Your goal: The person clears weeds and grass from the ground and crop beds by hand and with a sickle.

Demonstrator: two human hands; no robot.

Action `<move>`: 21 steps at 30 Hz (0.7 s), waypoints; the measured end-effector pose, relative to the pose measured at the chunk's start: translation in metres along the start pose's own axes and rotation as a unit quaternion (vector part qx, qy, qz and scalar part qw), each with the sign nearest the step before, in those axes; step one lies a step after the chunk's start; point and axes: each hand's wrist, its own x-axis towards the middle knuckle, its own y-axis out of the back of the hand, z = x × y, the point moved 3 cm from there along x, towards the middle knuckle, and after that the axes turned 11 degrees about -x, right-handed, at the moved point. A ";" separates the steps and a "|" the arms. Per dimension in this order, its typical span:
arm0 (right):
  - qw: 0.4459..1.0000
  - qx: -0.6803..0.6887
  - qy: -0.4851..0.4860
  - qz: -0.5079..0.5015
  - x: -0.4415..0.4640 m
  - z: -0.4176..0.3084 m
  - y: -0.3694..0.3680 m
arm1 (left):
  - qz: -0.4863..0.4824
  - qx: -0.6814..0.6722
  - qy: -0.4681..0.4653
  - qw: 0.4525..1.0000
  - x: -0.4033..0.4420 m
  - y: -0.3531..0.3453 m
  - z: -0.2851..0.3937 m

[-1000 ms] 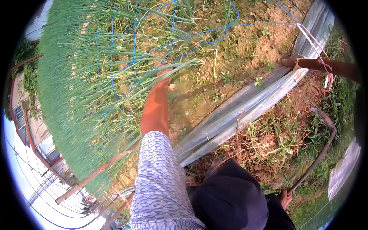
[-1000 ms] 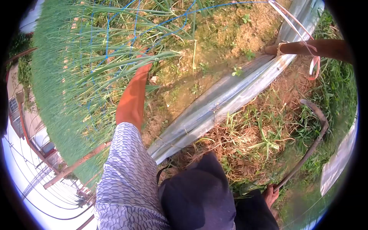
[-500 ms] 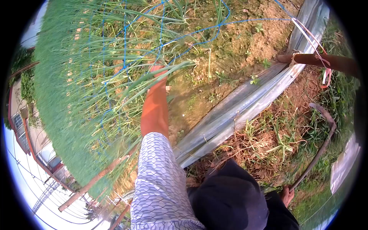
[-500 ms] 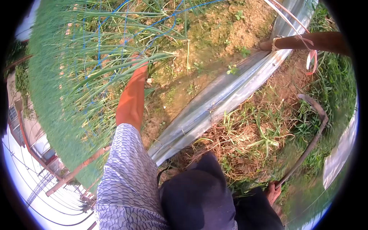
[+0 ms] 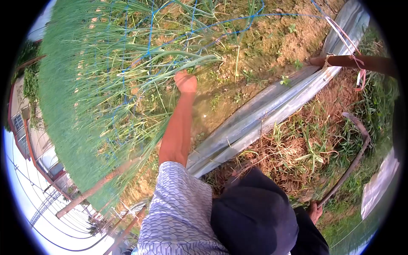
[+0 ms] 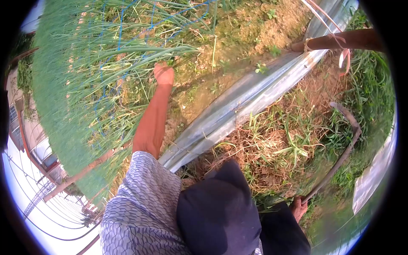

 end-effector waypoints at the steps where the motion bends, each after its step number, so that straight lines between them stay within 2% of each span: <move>1: 1.000 0.001 0.004 -0.002 0.003 0.003 0.000 | -0.069 0.209 -0.036 0.975 0.001 0.011 0.018; 2: 1.000 -0.013 0.010 -0.008 0.005 0.004 0.000 | -0.064 0.210 -0.034 0.975 0.003 0.013 0.020; 4: 0.999 -0.027 0.020 -0.015 0.008 0.006 0.000 | -0.093 0.078 0.077 0.990 0.008 0.015 0.016; 5: 0.998 -0.056 0.020 0.006 0.004 0.001 0.000 | -0.097 0.046 0.102 0.989 0.011 0.019 0.024; 6: 0.996 -0.083 0.022 0.027 0.005 -0.003 -0.003 | -0.089 0.048 0.104 0.989 0.013 0.021 0.031; 8: 0.999 -0.042 0.017 0.020 0.009 0.004 -0.005 | -0.108 0.065 0.152 0.980 0.019 0.022 0.039; 9: 0.999 -0.033 0.037 -0.005 0.006 0.000 -0.003 | -0.115 0.060 0.115 0.985 0.021 0.020 0.035; 10: 0.998 -0.024 0.059 -0.028 0.006 -0.002 -0.002 | -0.108 0.061 0.117 0.985 0.022 0.016 0.030; 12: 0.998 -0.030 0.047 -0.020 0.013 0.008 -0.002 | -0.075 0.109 0.056 0.990 0.027 0.001 0.018; 14: 1.000 -0.006 0.019 -0.015 0.018 0.017 0.000 | -0.078 0.116 0.064 0.988 0.025 0.000 0.017; 16: 0.999 -0.042 0.018 -0.016 0.017 0.010 0.001 | -0.112 0.052 0.104 0.987 0.020 0.016 0.032; 17: 0.999 -0.045 0.010 -0.018 0.013 0.004 0.000 | -0.111 0.003 0.171 0.979 0.016 0.024 0.041; 18: 0.999 -0.048 0.002 -0.020 0.011 0.000 0.000 | -0.106 0.004 0.177 0.979 0.009 0.010 0.025; 20: 0.999 -0.045 0.016 -0.021 0.021 0.012 -0.002 | 0.018 0.045 -0.061 0.997 0.001 0.002 0.022; 21: 0.998 -0.050 0.021 -0.014 0.023 0.014 -0.002 | -0.047 0.039 0.027 0.998 -0.003 -0.005 0.018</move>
